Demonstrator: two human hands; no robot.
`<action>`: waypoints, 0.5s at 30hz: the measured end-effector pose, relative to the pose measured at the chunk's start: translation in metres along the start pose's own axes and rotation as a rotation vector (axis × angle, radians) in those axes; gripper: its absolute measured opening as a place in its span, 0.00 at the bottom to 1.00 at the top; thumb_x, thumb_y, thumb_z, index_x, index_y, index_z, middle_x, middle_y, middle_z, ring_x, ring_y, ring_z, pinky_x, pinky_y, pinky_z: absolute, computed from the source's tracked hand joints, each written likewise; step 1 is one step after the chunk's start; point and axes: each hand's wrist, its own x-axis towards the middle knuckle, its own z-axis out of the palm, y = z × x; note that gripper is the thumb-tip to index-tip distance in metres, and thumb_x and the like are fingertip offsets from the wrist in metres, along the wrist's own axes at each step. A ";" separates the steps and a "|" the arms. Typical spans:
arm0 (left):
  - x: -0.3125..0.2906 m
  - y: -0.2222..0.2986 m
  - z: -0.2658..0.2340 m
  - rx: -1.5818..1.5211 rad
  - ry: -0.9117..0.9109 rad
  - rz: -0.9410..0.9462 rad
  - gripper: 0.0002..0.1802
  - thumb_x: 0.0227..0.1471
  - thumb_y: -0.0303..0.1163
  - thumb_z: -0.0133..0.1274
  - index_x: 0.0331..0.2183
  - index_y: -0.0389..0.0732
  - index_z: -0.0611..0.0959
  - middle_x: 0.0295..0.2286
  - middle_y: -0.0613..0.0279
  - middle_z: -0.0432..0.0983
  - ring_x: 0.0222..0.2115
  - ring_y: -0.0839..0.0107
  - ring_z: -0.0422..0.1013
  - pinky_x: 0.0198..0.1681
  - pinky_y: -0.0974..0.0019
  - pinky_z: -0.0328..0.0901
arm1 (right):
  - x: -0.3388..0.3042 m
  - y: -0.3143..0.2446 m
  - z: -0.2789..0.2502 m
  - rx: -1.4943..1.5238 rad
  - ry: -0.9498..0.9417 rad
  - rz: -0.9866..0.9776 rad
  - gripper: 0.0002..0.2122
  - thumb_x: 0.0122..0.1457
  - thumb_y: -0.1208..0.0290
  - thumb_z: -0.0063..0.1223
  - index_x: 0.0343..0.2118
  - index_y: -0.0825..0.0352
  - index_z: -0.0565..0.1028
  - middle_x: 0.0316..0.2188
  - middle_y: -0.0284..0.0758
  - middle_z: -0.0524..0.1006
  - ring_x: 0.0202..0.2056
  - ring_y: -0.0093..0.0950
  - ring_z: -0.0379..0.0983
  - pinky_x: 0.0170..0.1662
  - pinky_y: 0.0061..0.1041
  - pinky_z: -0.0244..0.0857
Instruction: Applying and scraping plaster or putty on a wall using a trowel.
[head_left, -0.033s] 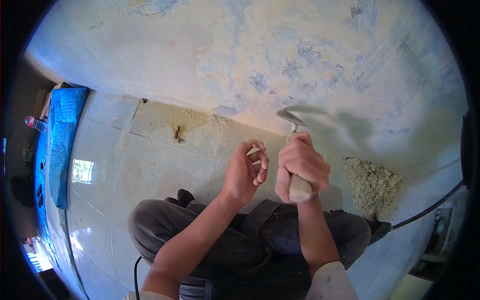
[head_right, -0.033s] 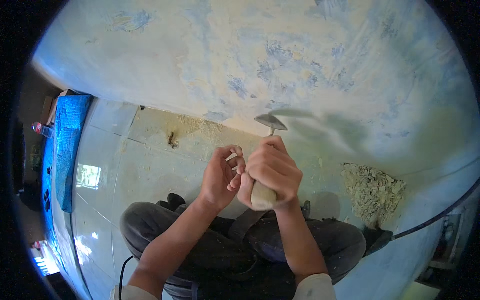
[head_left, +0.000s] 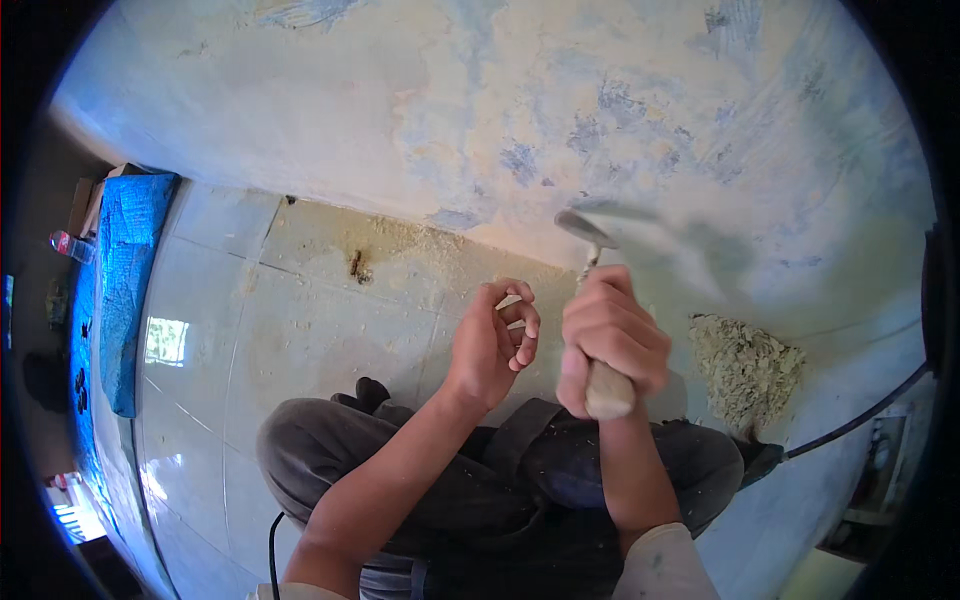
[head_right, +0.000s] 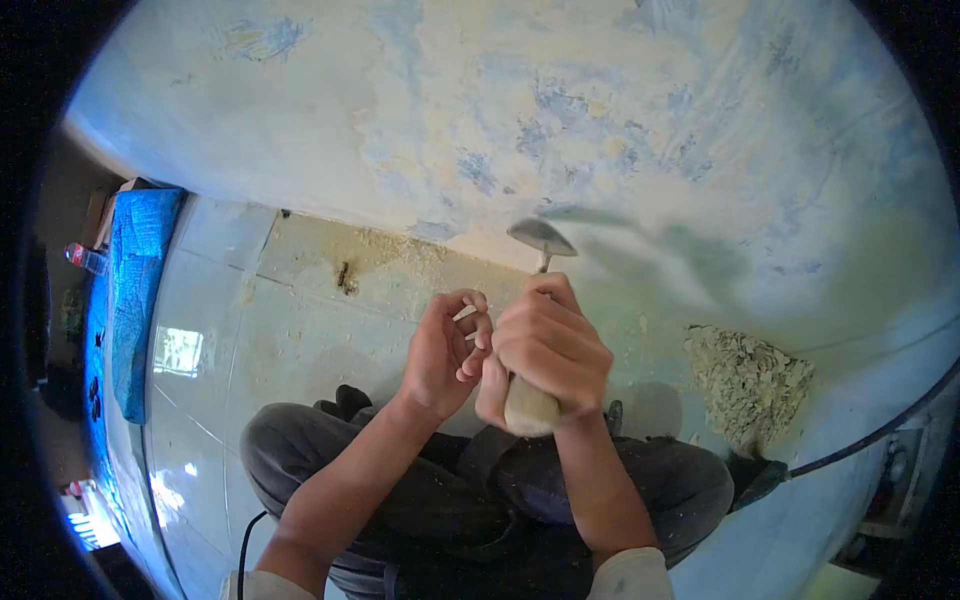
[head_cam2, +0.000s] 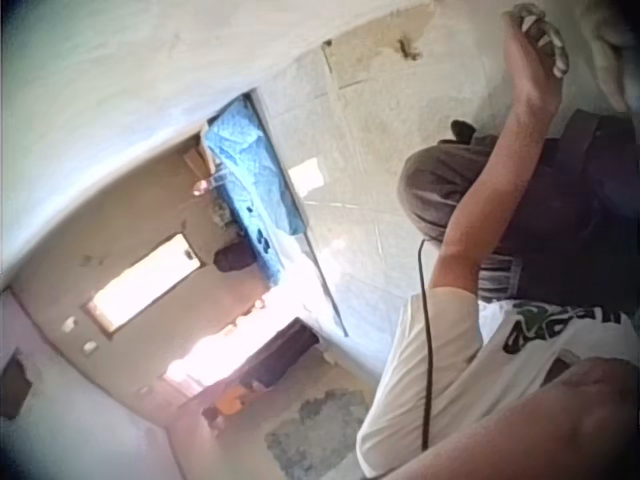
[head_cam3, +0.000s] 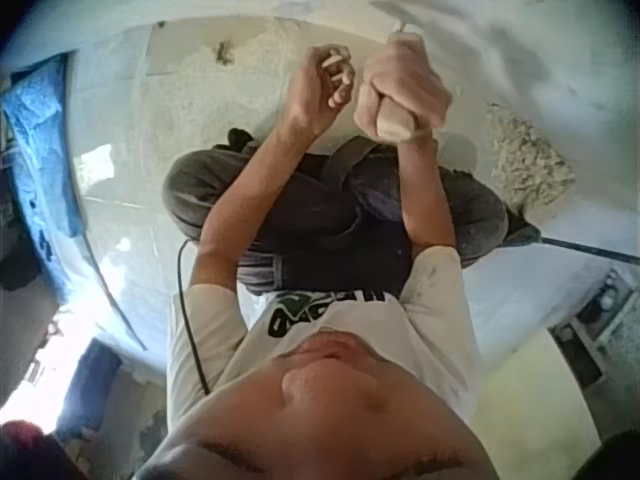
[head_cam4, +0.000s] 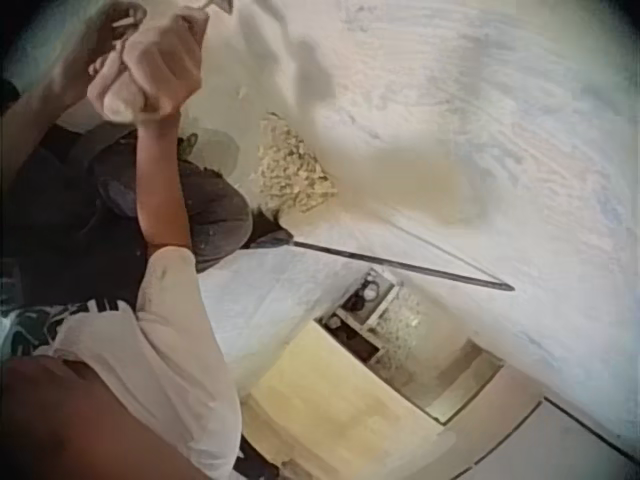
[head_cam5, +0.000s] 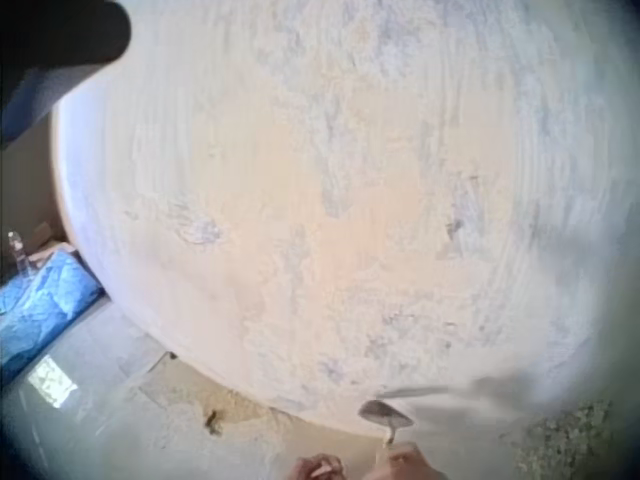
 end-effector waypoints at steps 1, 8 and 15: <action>0.000 -0.001 -0.001 -0.012 0.005 -0.009 0.17 0.64 0.44 0.34 0.35 0.43 0.73 0.19 0.65 0.69 0.09 0.78 0.59 0.10 0.78 0.51 | -0.002 0.000 -0.001 0.040 0.011 -0.075 0.07 0.49 0.80 0.51 0.18 0.69 0.66 0.16 0.34 0.70 0.17 0.31 0.67 0.29 0.33 0.61; 0.005 -0.006 -0.005 0.005 0.016 0.025 0.16 0.62 0.44 0.35 0.35 0.44 0.72 0.19 0.64 0.69 0.12 0.74 0.62 0.14 0.72 0.53 | -0.015 0.007 0.009 -0.011 -0.040 0.038 0.05 0.41 0.82 0.51 0.15 0.68 0.67 0.15 0.32 0.68 0.17 0.30 0.67 0.30 0.31 0.61; 0.003 -0.005 0.009 -0.066 0.090 0.033 0.17 0.63 0.44 0.34 0.36 0.43 0.72 0.21 0.63 0.70 0.14 0.75 0.63 0.15 0.73 0.54 | -0.014 -0.004 0.017 -0.037 -0.118 -0.025 0.07 0.33 0.82 0.53 0.13 0.66 0.66 0.15 0.31 0.65 0.19 0.28 0.67 0.31 0.30 0.63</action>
